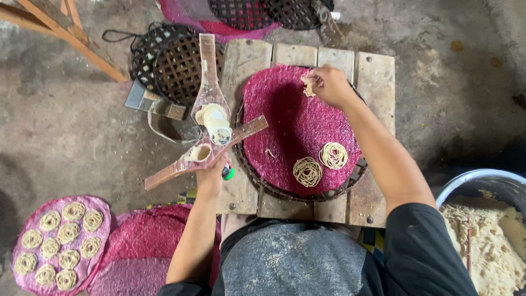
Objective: The person sits at a low board and uses a wooden hand press to extrude dough into noodle nests onto pink mesh trays. They scoop dough from a bucket into the press, squeeze the handles to extrude a nest, cut the strands, arrange the nests on the trays, and move filled trays aside.
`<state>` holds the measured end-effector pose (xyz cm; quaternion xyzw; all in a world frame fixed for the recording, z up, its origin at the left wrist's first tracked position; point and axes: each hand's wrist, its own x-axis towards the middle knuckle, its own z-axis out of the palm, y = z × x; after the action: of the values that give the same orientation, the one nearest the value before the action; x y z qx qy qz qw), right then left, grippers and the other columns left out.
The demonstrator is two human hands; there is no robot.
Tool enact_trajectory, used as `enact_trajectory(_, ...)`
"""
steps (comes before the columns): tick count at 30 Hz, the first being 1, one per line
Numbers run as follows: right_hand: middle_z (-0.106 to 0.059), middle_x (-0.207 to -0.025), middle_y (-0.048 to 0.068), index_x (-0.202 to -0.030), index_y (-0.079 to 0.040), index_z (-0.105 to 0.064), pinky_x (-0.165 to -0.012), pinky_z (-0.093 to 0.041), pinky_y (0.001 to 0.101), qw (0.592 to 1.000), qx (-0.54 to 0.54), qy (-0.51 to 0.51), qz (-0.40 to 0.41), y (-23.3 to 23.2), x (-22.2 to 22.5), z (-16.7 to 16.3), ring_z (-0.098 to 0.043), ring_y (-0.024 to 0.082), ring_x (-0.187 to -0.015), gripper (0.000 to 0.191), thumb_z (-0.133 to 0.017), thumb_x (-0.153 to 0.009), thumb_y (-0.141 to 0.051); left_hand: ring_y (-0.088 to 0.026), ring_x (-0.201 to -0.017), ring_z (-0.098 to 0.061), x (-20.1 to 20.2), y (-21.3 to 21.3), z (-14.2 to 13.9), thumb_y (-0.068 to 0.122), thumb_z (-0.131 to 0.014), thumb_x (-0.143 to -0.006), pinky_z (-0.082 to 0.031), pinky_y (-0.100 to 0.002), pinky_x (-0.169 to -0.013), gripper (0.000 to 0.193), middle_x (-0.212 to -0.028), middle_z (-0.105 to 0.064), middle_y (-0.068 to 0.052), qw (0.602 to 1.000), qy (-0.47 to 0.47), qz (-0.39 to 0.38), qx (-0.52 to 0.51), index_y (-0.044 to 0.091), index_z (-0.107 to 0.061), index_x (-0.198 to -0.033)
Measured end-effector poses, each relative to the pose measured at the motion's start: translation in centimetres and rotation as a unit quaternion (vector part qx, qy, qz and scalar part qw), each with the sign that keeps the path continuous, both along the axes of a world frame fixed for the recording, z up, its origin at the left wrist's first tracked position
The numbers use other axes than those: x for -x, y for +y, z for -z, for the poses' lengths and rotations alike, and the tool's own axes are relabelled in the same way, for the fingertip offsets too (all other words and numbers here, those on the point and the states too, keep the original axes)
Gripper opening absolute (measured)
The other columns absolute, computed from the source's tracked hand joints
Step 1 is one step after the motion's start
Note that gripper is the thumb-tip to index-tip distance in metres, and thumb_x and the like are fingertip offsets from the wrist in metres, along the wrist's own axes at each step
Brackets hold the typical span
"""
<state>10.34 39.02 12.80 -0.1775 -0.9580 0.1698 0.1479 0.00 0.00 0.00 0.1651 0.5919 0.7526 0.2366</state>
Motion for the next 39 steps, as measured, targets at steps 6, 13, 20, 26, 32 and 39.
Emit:
enact_trajectory(6, -0.071, -0.116, 0.017, -0.121, -0.006, -0.072, -0.090, -0.056, 0.0405, 0.998, -0.040, -0.043, 0.033, -3.5, 2.1, -1.4, -0.070, 0.033, -0.101, 0.039, -0.077, -0.082, -0.004, -0.015, -0.081, -0.063, 3.2, 2.5, -4.6, 0.009, -0.068, -0.094, -0.053, -0.033, -0.066, 0.020, -0.099, -0.067, -0.007, 0.989, 0.064, 0.013, 0.131, 0.001, -0.065, -0.112)
enact_trajectory(13, -0.074, -0.111, 0.004, -0.123, -0.001, -0.067, -0.097, -0.057, 0.0319, 0.879, 0.465, 0.108, -0.009, -2.7, -4.3, -7.6, -0.069, 0.015, -0.103, 0.030, -0.060, -0.094, 0.003, -0.015, -0.095, -0.074, 4.5, 11.8, -11.9, 0.020, -0.080, -0.091, -0.061, -0.030, -0.084, 0.037, -0.106, -0.075, -0.007, 0.925, 0.368, -0.037, 0.081, 0.006, -0.064, -0.122)
enact_trajectory(20, -0.070, -0.107, 0.004, -0.123, -0.002, -0.061, -0.092, -0.058, 0.0303, 0.925, 0.339, 0.174, 0.004, -7.8, -12.1, -13.2, -0.069, 0.014, -0.099, 0.036, -0.069, -0.089, 0.003, -0.034, -0.109, -0.067, -5.1, 20.7, -16.9, 0.036, -0.085, -0.080, -0.056, -0.040, -0.092, 0.060, -0.130, -0.067, -0.015, 0.766, 0.641, 0.036, 0.022, 0.015, -0.059, -0.130)
enact_trajectory(26, -0.065, -0.119, 0.022, -0.093, 0.000, -0.072, -0.100, -0.045, 0.0481, 0.973, -0.127, 0.172, 0.083, -11.8, -18.9, -11.6, -0.056, 0.044, -0.111, 0.020, -0.068, -0.073, 0.001, -0.035, -0.100, -0.069, -12.2, 24.5, -18.0, 0.033, -0.078, -0.080, -0.057, -0.043, -0.081, 0.063, -0.114, -0.068, -0.014, 0.849, 0.471, 0.240, -0.013, 0.008, -0.061, -0.136)
enact_trajectory(32, -0.059, -0.122, 0.015, -0.116, -0.003, -0.068, -0.097, -0.052, 0.0428, 0.919, 0.033, 0.284, 0.271, -11.0, -33.9, -10.5, -0.061, 0.034, -0.105, 0.034, -0.055, -0.087, -0.013, -0.032, -0.092, -0.073, -18.7, 27.1, -15.0, 0.025, -0.080, -0.090, -0.057, -0.043, -0.078, 0.026, -0.100, -0.077, -0.011, 0.800, 0.469, 0.373, -0.027, 0.012, -0.072, -0.111)
enact_trajectory(39, -0.071, -0.107, 0.022, -0.111, -0.004, -0.068, -0.083, -0.057, 0.0496, 0.753, 0.159, -0.385, 0.509, -15.9, -47.3, 1.6, -0.070, 0.039, -0.096, 0.039, -0.075, -0.088, -0.034, -0.028, -0.107, -0.070, -23.8, 27.6, -12.9, 0.017, -0.080, -0.091, -0.055, -0.038, -0.089, 0.050, -0.115, -0.072, -0.014, 0.814, 0.349, 0.447, -0.122, 0.001, -0.059, -0.133)
